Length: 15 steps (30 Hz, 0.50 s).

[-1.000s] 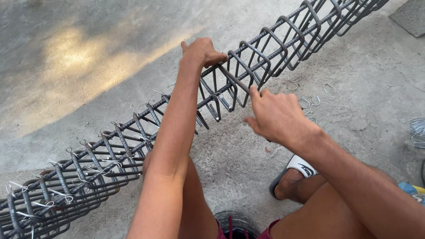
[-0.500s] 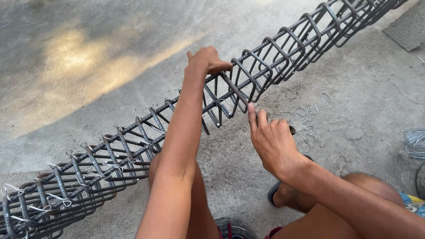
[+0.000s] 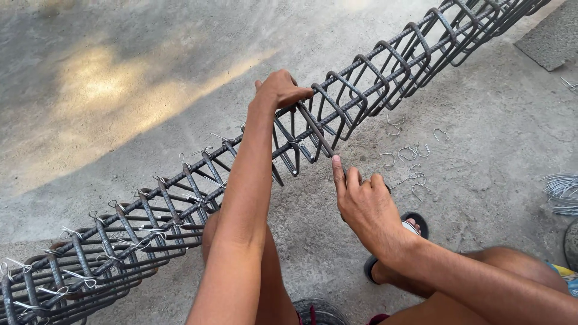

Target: Tying wire around rebar intersections using a manual hook tool to assemble a reinforcement cage.

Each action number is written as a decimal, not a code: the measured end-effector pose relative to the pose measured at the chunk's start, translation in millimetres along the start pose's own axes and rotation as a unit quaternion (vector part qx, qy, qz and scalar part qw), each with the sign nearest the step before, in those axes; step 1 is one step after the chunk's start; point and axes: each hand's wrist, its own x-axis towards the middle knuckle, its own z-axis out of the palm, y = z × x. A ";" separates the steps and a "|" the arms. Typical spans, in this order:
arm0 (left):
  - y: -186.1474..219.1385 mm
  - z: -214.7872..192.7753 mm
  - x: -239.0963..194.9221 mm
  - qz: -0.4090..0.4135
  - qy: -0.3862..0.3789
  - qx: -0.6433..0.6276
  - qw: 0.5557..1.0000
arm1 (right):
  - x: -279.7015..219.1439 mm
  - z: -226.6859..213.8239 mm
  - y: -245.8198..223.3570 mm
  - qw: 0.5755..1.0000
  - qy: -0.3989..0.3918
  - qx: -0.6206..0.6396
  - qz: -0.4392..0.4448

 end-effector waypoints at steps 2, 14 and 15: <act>-3.3 2.9 5.9 -0.003 0.002 -0.007 1.000 | -0.2 4.9 -0.5 1.000 0.008 0.011 0.001; -2.5 -5.9 -11.1 0.002 -0.016 -0.062 0.998 | -0.6 2.5 17.6 0.989 -0.050 0.141 0.011; -1.5 -9.2 -14.8 0.001 -0.016 -0.063 0.998 | -0.2 0.0 17.6 0.986 -0.064 0.156 0.015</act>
